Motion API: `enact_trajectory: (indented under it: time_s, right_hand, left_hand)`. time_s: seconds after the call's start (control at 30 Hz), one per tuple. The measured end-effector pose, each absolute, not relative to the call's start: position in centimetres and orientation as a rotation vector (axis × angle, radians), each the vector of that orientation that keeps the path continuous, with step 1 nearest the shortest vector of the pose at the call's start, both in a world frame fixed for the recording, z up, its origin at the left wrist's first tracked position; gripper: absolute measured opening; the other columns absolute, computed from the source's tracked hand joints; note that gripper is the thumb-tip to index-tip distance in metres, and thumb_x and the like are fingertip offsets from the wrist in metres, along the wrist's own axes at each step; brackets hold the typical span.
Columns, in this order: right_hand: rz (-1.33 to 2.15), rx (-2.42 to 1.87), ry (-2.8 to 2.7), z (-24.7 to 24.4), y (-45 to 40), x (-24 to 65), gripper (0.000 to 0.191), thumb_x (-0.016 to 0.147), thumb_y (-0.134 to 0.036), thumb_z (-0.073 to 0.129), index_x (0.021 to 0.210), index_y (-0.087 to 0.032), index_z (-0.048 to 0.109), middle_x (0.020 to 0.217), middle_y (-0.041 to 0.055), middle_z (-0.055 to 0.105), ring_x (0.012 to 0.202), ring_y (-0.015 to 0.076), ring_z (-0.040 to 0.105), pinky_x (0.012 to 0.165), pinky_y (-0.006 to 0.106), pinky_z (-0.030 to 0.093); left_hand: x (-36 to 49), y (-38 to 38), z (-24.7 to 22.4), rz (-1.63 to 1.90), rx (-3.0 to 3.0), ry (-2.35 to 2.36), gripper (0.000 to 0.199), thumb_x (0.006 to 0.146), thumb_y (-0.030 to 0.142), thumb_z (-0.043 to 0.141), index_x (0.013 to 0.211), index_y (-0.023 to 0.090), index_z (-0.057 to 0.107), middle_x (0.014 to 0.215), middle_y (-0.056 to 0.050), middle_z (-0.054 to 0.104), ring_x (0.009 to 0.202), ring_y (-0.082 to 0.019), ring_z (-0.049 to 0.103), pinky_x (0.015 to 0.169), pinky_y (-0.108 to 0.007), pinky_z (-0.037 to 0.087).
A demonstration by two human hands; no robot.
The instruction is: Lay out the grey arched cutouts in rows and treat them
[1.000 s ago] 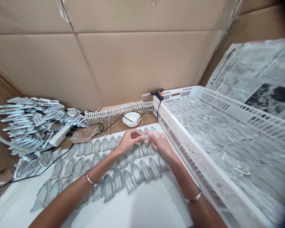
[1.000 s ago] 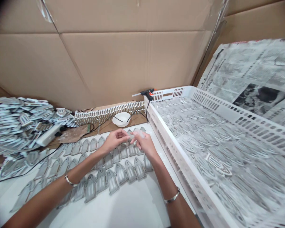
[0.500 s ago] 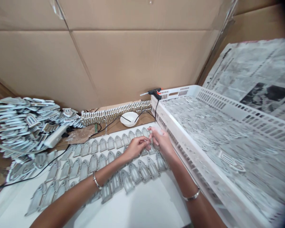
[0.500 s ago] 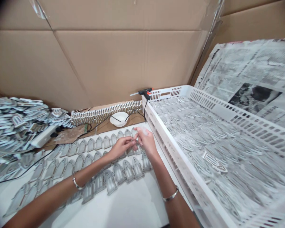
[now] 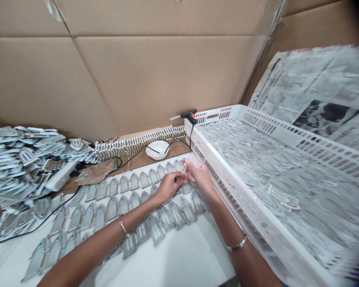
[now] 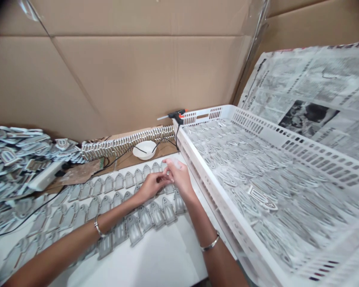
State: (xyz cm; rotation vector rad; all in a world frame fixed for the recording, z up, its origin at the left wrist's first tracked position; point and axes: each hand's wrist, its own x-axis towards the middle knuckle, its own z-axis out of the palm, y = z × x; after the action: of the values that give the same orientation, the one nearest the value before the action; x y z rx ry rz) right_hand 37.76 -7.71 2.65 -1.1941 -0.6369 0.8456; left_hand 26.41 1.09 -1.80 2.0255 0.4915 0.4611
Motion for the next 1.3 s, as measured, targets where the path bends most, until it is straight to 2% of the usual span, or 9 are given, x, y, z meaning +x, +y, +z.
enact_trajectory:
  time_s: [0.33,0.57,0.73,0.97,1.07,1.2,1.3]
  right_hand:
    - [0.836,-1.202,-0.644,2.5,-7.6,37.8,0.036,0.082,-0.051,0.062,0.094,-0.018,0.067,0.06,-0.0035,0.06,0.037,0.005,0.031,0.039,0.021,0.024]
    - [0.828,-1.193,-0.644,3.1,-7.9,37.8,0.037,0.082,-0.051,0.062,0.094,-0.016,0.066,0.06,-0.003,0.06,0.038,0.0051,0.032,0.039,0.021,0.024]
    - [0.828,-1.217,-0.666,3.1,-8.0,37.8,0.035,0.084,-0.048,0.059,0.096,-0.017,0.067,0.06,-0.0029,0.061,0.038,0.0059,0.032,0.04,0.021,0.024]
    - [0.85,-1.457,-0.848,2.6,-7.9,38.0,0.026,0.083,-0.041,0.06,0.071,-0.019,0.066,0.055,-0.0003,0.061,0.04,0.0089,0.036,0.04,0.022,0.027]
    - [0.891,-1.474,-0.915,2.4,-7.9,37.9,0.026,0.084,-0.038,0.059,0.069,-0.019,0.067,0.05,-0.0024,0.058,0.039,0.0087,0.035,0.041,0.022,0.027]
    - [0.914,-1.47,-0.995,2.1,-7.9,38.1,0.034,0.085,-0.04,0.058,0.06,-0.018,0.065,0.048,-0.0025,0.056,0.04,0.0079,0.035,0.041,0.022,0.028]
    - [0.943,-1.447,-0.991,1.9,-7.8,38.1,0.029,0.085,-0.04,0.059,0.07,-0.018,0.068,0.054,-0.0021,0.061,0.04,0.0076,0.035,0.04,0.021,0.028]
  left_hand:
    - [26.4,1.6,-1.3,0.447,2.255,0.473,0.016,0.085,0.028,0.067,0.094,0.021,0.078,0.087,-0.003,0.076,0.079,-0.02,0.066,0.073,-0.026,0.044]
    - [26.3,1.5,-1.2,0.391,2.427,0.532,0.014,0.085,0.03,0.068,0.092,0.023,0.078,0.087,-0.005,0.071,0.084,-0.023,0.062,0.076,-0.03,0.043]
    - [26.4,1.8,-1.4,0.462,2.446,0.557,0.021,0.079,0.031,0.073,0.095,0.018,0.073,0.088,-0.006,0.065,0.085,-0.023,0.059,0.074,-0.031,0.043]
    - [26.8,4.4,3.3,0.677,1.978,0.471,0.031,0.092,0.036,0.051,0.106,0.015,0.069,0.094,-0.006,0.069,0.083,-0.017,0.062,0.076,-0.027,0.046]
    - [26.8,4.9,5.0,0.586,1.978,0.431,0.029,0.087,0.04,0.058,0.093,0.014,0.071,0.082,-0.004,0.07,0.073,-0.016,0.062,0.068,-0.025,0.046]
    - [26.7,5.0,5.0,0.531,1.94,0.403,0.026,0.075,0.039,0.071,0.077,0.013,0.069,0.072,-0.002,0.068,0.063,-0.014,0.06,0.061,-0.023,0.045]
    - [26.5,5.2,4.3,0.543,1.872,0.39,0.027,0.075,0.04,0.071,0.076,0.013,0.07,0.068,-0.002,0.068,0.063,-0.014,0.06,0.062,-0.024,0.046]
